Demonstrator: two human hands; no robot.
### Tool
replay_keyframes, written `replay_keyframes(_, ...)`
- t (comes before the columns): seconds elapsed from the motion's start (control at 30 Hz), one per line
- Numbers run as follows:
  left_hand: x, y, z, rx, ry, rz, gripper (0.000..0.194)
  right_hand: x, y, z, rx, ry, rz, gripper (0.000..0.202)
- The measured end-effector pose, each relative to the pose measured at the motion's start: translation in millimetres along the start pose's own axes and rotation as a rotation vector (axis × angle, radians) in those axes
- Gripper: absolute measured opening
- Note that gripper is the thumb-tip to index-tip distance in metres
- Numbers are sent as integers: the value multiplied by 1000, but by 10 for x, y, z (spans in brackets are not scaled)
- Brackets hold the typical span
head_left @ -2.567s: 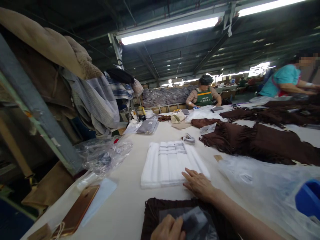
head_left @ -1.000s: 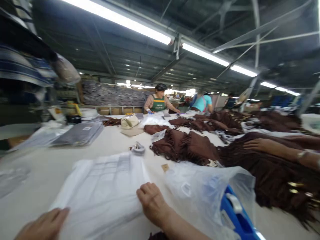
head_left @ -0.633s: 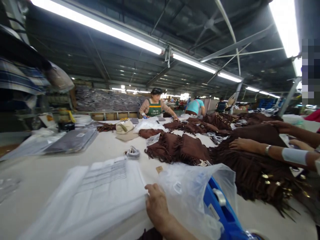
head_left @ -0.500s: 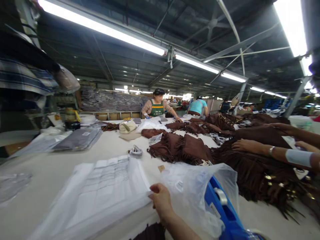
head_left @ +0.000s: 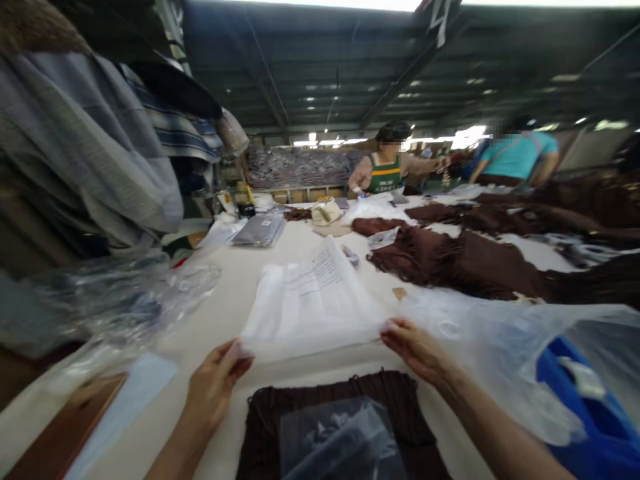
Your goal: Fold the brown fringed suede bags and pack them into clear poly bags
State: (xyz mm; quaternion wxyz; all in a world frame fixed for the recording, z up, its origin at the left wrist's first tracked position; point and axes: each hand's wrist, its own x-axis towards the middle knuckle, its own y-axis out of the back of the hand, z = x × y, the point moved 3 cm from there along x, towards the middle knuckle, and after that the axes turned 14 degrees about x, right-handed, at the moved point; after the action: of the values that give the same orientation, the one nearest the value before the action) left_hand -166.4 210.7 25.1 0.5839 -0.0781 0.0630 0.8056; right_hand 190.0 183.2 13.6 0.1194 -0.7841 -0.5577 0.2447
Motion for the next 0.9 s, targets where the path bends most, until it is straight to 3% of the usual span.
replay_keyframes(0.1, -66, -27, -184, 170, -54, -76, 44, -20, 102, 108, -57, -4, -56, 35)
replay_keyframes(0.2, -183, -31, -290, 435, -115, -87, 51, -156, 177, 177, -176, 28, -49, 37)
replay_keyframes(0.4, -399, 8, -288, 822, -222, -31, 51, -466, 274, 157, -742, 239, 164, 45)
replay_keyframes(0.63, -492, 42, -342, 921, -106, -9, 58, -707, 342, 174, -912, 179, 307, 48)
replay_keyframes(0.9, -651, 173, -355, 884, -29, -21, 60, -887, 285, 222, -971, 231, 331, 45)
